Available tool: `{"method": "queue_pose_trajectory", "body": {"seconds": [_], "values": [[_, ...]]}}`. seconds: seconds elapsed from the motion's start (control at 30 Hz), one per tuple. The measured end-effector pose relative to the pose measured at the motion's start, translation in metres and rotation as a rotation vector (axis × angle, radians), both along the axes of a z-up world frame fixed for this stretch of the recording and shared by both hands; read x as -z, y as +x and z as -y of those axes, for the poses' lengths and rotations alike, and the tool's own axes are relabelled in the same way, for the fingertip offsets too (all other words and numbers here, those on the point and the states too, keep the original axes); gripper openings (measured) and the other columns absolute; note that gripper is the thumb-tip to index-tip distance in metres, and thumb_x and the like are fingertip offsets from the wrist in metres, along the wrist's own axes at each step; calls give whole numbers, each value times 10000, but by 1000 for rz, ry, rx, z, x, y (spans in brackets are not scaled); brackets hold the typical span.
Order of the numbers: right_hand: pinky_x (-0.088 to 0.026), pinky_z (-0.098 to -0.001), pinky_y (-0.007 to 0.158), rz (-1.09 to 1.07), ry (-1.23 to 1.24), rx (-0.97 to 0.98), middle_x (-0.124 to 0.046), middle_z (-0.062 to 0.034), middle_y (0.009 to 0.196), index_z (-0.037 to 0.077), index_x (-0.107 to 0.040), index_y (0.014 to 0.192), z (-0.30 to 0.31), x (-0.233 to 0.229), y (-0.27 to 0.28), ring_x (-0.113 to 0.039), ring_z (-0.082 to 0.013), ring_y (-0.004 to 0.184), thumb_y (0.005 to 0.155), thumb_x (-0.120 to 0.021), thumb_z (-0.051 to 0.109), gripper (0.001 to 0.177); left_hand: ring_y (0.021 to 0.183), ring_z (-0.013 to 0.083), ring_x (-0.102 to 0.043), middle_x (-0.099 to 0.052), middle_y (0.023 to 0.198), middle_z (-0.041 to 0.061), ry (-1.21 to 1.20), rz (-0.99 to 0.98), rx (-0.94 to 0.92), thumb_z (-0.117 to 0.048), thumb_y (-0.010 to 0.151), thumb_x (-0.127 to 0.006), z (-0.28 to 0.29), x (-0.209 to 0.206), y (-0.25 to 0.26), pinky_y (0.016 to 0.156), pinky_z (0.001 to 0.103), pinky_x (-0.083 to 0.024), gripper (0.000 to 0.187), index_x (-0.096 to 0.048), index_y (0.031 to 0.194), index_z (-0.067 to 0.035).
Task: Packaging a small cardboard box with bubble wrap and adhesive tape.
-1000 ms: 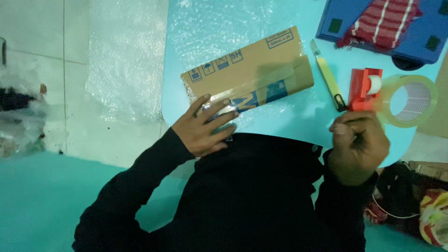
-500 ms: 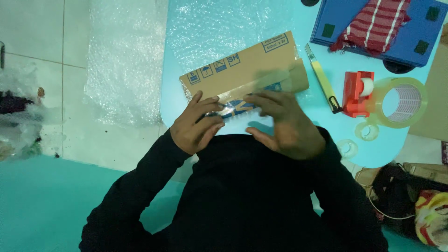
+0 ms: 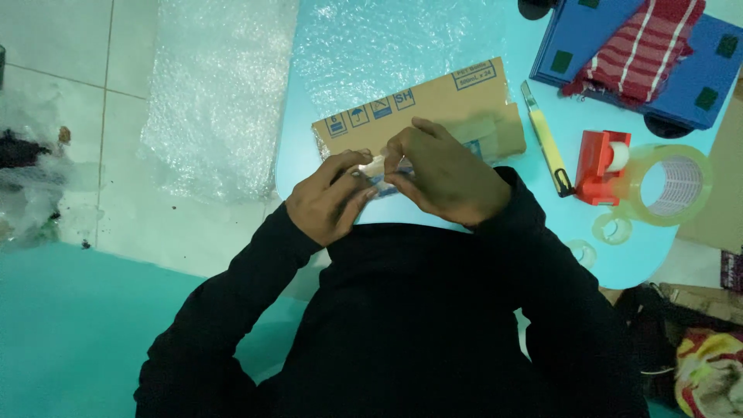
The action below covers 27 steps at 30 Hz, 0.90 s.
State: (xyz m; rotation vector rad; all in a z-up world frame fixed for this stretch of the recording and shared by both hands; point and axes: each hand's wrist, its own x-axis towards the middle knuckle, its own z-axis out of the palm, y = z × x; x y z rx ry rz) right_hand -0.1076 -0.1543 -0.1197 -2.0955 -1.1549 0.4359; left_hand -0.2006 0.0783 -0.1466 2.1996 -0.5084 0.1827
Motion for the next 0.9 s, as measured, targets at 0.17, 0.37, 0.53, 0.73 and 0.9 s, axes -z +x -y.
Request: {"method": "queue_pose_trajectory", "body": {"seconds": [0.17,0.37,0.53,0.73,0.9], "values": [[-365,-472,1163,89,-38,29,-595,-34,983,50,-522,1159,-6,3,0,-660,-234,1005,965,-728,148,300,1069,311,-751,-613,1313,192,-29,5,-24,-88,969,-759,0,11,-1,835,355,-641,143,-662,1004,11],[-386,-467,1031,217,-115,25,-584,-67,1025,45,-585,1077,-12,9,0,-594,-273,1026,924,-755,176,264,1001,288,-758,-631,1281,159,-23,62,-100,-85,977,-754,5,10,-1,769,342,-628,140,-650,994,7],[-400,-428,983,204,-134,73,-561,-75,1084,30,-612,1108,-14,6,-4,-554,-290,993,1005,-731,166,208,1009,300,-738,-623,1266,183,-18,59,-106,-59,972,-735,8,4,2,773,350,-620,160,-595,997,16],[-495,-422,806,137,-338,3,-590,-154,1072,99,-669,930,-25,2,12,-614,-301,969,880,-798,203,173,1016,289,-734,-598,1257,198,-73,-18,-138,-30,991,-742,13,4,2,792,351,-629,177,-579,1032,26],[-537,-436,737,-38,-10,188,-626,-176,960,-48,-518,1180,-23,-13,8,-703,-322,826,851,-847,102,489,1104,298,-667,-561,1278,177,-77,-68,-193,-53,966,-735,12,7,5,889,385,-592,224,-615,1148,-2]]}}
